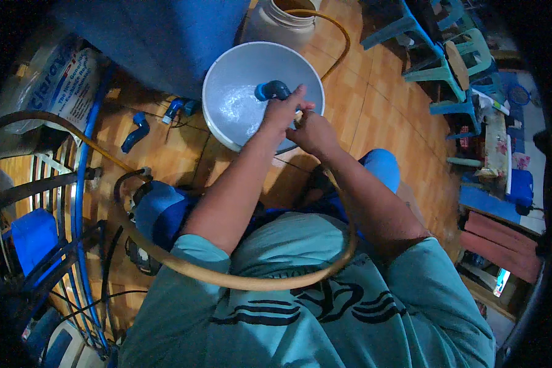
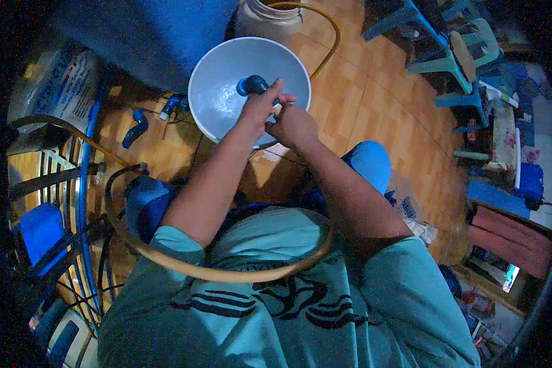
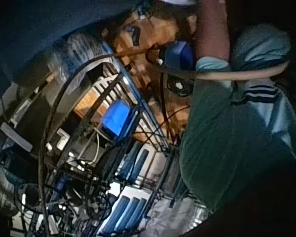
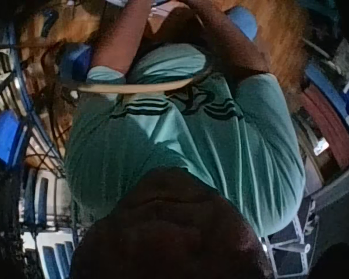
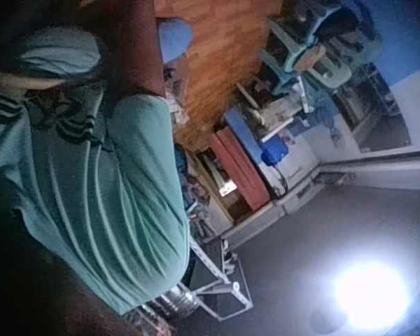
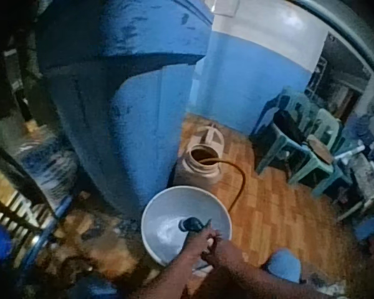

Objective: The person uses a pair of scissors to cut a black hose, then connects a yellow hose to a blue valve on a large tank. They place the hose end into a white bucket, adjust the connection, and attach a nozzle to the hose end.

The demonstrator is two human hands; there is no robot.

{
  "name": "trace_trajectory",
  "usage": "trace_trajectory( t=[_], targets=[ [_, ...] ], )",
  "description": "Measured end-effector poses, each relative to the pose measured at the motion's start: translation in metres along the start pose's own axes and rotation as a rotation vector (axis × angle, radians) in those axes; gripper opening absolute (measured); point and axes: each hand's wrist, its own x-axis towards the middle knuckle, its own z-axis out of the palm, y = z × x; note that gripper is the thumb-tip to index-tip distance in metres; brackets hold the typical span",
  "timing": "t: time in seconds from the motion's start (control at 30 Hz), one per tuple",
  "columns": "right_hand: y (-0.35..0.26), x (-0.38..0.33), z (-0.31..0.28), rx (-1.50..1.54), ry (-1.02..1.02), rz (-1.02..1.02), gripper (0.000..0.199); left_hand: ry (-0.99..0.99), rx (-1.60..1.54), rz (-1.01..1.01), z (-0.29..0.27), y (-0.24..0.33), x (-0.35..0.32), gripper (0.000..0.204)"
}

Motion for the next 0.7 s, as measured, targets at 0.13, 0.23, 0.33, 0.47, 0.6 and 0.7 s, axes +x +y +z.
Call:
trace_trajectory(
  t=[0.13,0.23,0.33,0.47,0.6,0.7],
  targets=[
    [0.003,0.002,-0.005,0.569,-0.228,0.191,0.039,-0.128,0.054,-0.020,0.000,0.000,-0.002,0.044],
    [0.023,0.008,-0.017,1.118,-0.847,0.263,0.023,-0.439,-0.209,-0.166,-0.005,0.012,-0.007,0.041],
    [0.019,0.003,-0.022,1.279,-0.921,0.292,0.015,-0.503,-0.297,-0.145,-0.014,0.004,-0.002,0.040],
    [0.015,0.005,-0.021,0.861,-0.698,0.185,0.024,-0.488,-0.430,-0.122,-0.024,-0.004,0.004,0.037],
    [-0.002,-0.014,-0.024,0.130,-0.194,0.110,0.041,-0.132,-0.332,-0.002,-0.004,-0.005,0.005,0.036],
    [-0.012,-0.018,-0.023,-0.083,-0.059,0.092,0.043,0.036,-0.229,0.015,0.010,-0.001,0.004,0.036]
  ],
)
